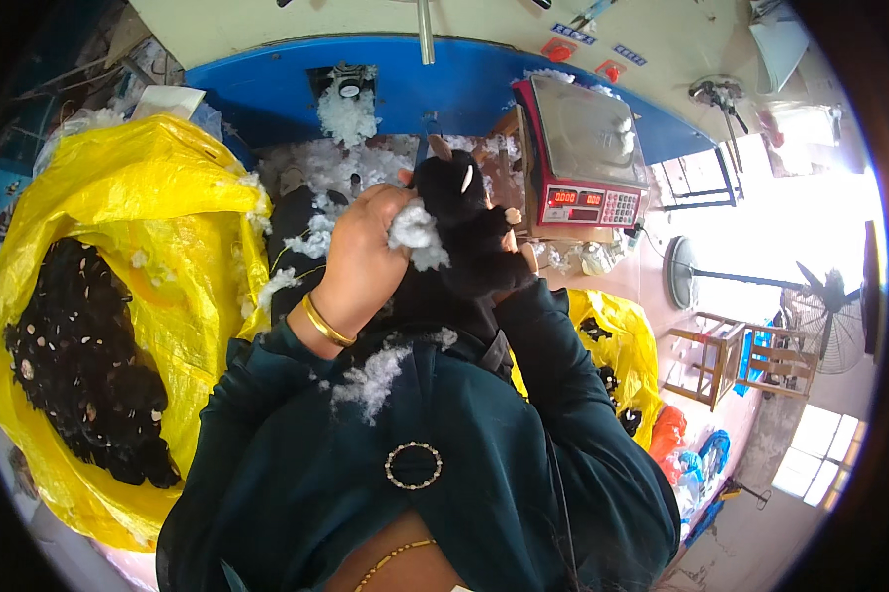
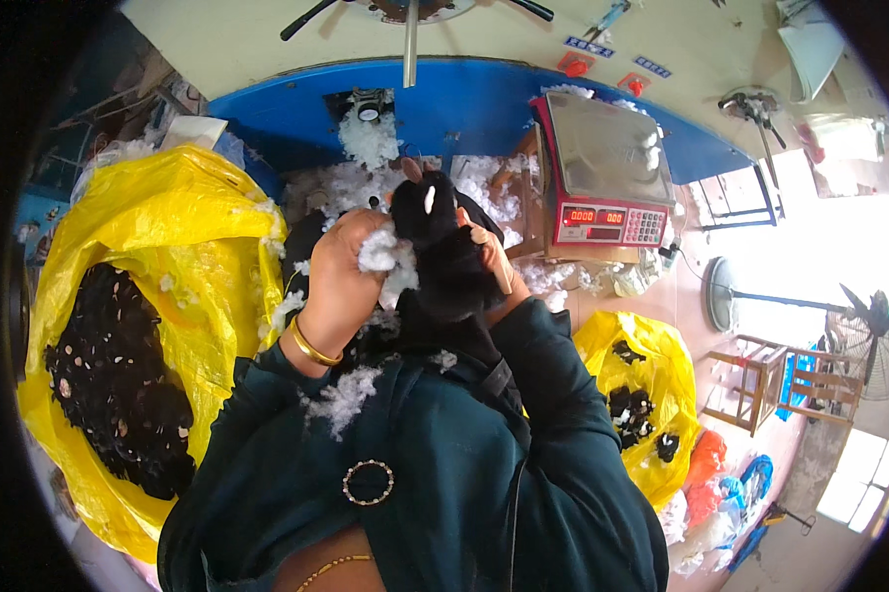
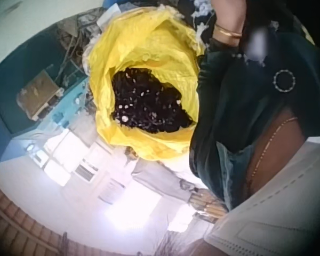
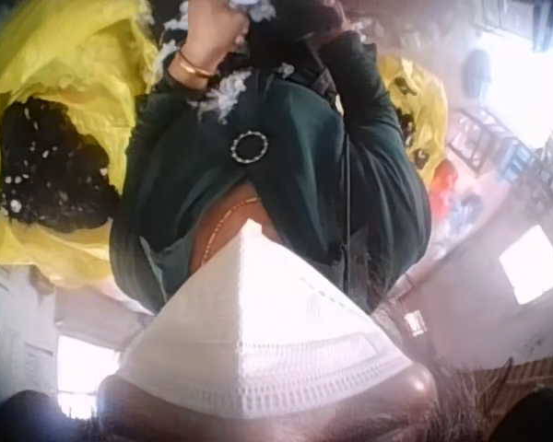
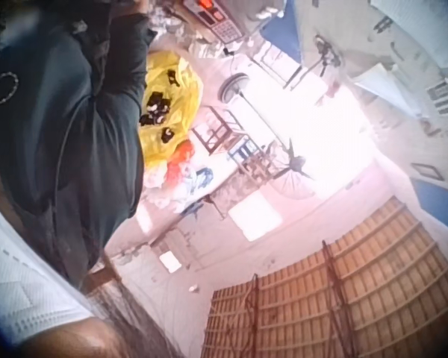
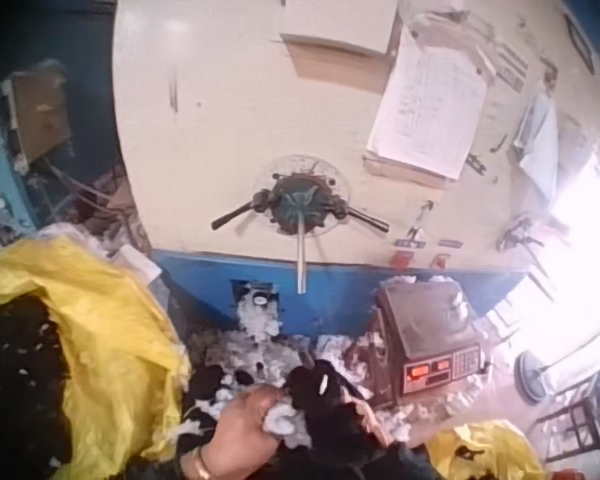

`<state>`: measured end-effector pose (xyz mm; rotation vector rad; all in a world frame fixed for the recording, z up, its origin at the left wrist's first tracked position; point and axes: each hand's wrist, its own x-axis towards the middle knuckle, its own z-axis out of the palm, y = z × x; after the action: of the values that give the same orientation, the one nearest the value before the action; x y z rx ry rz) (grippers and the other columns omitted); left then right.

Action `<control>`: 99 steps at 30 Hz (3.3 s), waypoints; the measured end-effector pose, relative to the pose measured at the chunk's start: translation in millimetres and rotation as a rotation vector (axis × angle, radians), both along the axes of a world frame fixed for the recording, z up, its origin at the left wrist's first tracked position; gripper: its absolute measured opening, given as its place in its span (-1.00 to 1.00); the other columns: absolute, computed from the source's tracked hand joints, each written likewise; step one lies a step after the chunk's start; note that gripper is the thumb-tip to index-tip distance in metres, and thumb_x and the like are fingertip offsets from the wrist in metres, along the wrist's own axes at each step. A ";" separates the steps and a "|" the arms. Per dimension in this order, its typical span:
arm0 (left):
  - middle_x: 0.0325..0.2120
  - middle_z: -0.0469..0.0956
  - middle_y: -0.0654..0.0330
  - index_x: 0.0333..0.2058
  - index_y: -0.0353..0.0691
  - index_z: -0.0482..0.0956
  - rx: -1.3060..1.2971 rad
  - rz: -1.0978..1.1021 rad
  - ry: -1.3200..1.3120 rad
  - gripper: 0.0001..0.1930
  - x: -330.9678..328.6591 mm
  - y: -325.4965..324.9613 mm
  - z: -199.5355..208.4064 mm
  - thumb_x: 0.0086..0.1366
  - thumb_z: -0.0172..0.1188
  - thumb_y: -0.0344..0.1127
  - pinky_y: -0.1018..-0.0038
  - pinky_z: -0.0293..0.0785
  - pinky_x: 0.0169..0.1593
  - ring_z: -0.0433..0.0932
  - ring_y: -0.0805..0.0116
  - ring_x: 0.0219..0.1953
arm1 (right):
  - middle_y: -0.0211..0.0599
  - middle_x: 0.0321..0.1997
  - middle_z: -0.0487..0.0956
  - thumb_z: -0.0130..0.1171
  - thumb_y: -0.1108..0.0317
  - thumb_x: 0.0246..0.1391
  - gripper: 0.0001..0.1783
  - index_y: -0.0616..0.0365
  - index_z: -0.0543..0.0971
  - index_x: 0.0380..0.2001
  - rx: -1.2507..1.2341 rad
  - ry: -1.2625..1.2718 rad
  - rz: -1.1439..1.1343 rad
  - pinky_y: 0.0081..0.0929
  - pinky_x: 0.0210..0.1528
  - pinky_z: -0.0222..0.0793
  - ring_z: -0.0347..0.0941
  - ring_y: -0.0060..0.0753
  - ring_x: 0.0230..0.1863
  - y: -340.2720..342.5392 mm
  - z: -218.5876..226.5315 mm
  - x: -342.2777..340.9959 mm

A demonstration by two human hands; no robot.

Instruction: The person repeatedly stuffs small black plush toys with white cotton-like filling using a hand-operated stuffing machine. After each toy is filled, it is placed on a digital scale, then the person retrieves another toy from a yellow bag and repeats the process.

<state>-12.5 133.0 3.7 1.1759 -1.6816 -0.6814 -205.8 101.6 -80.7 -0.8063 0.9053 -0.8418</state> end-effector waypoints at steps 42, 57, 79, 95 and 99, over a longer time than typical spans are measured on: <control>-0.33 0.37 0.36 -0.22 -0.20 0.42 0.139 0.353 0.120 -0.58 169.4 47.0 11.1 -0.10 0.03 -0.74 0.64 0.27 -0.11 0.35 0.53 -0.25 | -0.34 -0.28 0.54 0.18 0.47 0.12 -0.74 0.22 0.57 -0.10 -0.913 0.362 0.526 -0.61 -0.30 0.39 0.46 -0.58 -0.30 -23.0 121.6 124.5; 0.09 0.37 0.14 0.17 -0.14 0.30 0.812 0.190 0.882 -0.47 94.6 -21.1 -73.5 0.31 0.07 -0.02 0.31 0.22 0.20 0.35 0.23 0.12 | -0.30 -0.55 0.63 0.18 0.24 0.14 -0.73 0.29 0.59 -0.34 -0.674 0.123 0.224 -0.51 -0.45 0.46 0.60 -0.48 -0.47 -45.2 46.4 88.0; 0.24 0.23 0.06 0.24 -0.14 0.21 0.646 0.127 0.865 -0.43 53.8 -182.5 1.3 0.39 -0.06 0.06 0.30 0.14 0.31 0.18 0.20 0.31 | -0.29 -0.46 0.63 0.10 0.09 -0.10 -0.71 -0.01 0.69 -0.43 -1.075 1.167 -0.126 -0.18 -0.48 0.31 0.55 -0.11 -0.39 -157.5 108.6 108.1; -0.58 0.50 0.27 -0.38 -0.15 0.42 0.669 -0.139 0.494 -0.77 9.6 -93.3 20.3 0.32 0.17 -0.14 0.66 0.22 -0.59 0.39 0.58 -0.63 | -0.03 -0.46 0.61 0.10 0.24 -0.29 -0.73 0.17 0.67 -0.58 -0.878 1.209 0.004 -0.19 -0.37 0.47 0.58 -0.01 -0.36 -141.9 139.7 68.6; -0.63 0.41 0.33 -0.38 -0.16 0.44 0.507 -0.094 0.303 -0.77 1.5 -123.6 30.2 0.36 0.09 -0.14 0.67 0.22 -0.56 0.35 0.60 -0.64 | -0.09 -0.45 0.61 0.13 0.12 -0.19 -0.71 0.09 0.65 -0.51 -0.874 1.234 -0.133 -0.15 -0.29 0.50 0.57 0.01 -0.34 -197.0 139.6 68.7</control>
<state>-11.0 9.4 33.9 1.2602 -1.3500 -1.3307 -137.1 -95.4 58.9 -2.1695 1.6883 -0.8126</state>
